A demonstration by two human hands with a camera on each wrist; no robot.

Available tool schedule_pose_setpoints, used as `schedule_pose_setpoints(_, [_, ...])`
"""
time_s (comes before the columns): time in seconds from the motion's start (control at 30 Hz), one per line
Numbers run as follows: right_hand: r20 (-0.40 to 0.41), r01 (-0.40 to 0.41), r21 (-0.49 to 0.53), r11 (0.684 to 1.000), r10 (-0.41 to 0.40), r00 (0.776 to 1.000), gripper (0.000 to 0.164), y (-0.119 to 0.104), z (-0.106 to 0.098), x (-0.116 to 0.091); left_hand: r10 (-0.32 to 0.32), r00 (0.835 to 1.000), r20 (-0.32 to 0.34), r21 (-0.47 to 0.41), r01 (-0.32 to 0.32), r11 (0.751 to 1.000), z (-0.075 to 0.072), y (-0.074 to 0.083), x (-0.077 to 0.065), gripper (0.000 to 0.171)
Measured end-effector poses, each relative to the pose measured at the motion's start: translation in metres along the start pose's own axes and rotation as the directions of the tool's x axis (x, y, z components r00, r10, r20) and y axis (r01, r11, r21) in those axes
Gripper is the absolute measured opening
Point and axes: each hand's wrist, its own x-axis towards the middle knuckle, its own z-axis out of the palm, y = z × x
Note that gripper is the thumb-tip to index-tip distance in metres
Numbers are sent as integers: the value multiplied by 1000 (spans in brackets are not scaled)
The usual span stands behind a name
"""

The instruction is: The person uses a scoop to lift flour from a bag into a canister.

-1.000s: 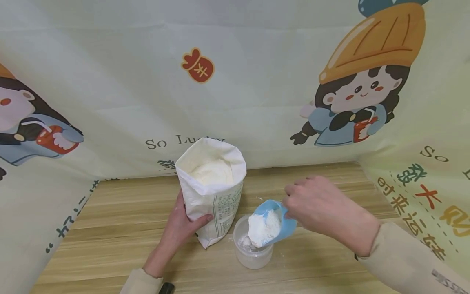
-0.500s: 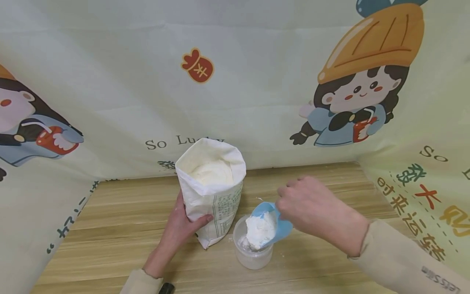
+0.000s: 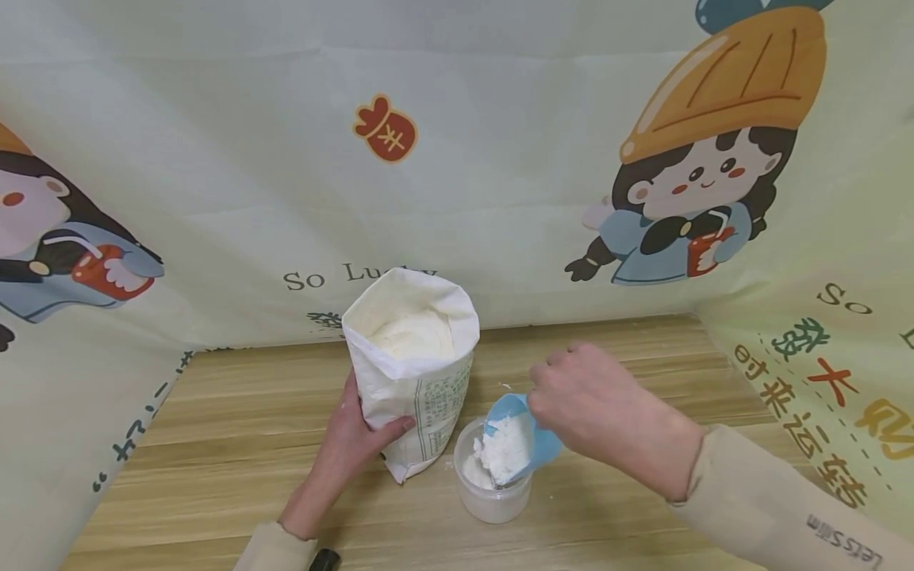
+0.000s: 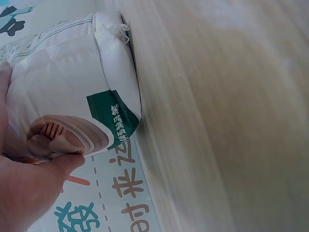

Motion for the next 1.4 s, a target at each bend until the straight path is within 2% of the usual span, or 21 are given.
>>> schedule_pose_setpoints(0.33, [47,8,-33,999,-6,999,22,-6,-3,6,-11,1000,3,-9,11,1000,0,0,0,123])
schedule_pose_setpoints(0.67, [-4,18,-68,997,-18,1000,28,-7,-4,8,-12,1000,6,-17,12,1000,0,0,0,122])
schedule_pose_setpoints(0.87, [9,16,-83,996,-15,1000,25,-8,-4,9,-11,1000,7,-18,11,1000,0,0,0,121])
schedule_pose_setpoints(1.17, [-28,18,-60,998,-20,999,24,-5,-2,7,-18,1000,7,-25,18,1000,0,0,0,121])
schedule_pose_setpoints(1.4, [4,6,-3,1000,-6,1000,18,1,1,0,-16,1000,2,-15,16,1000,-1,1,0,120])
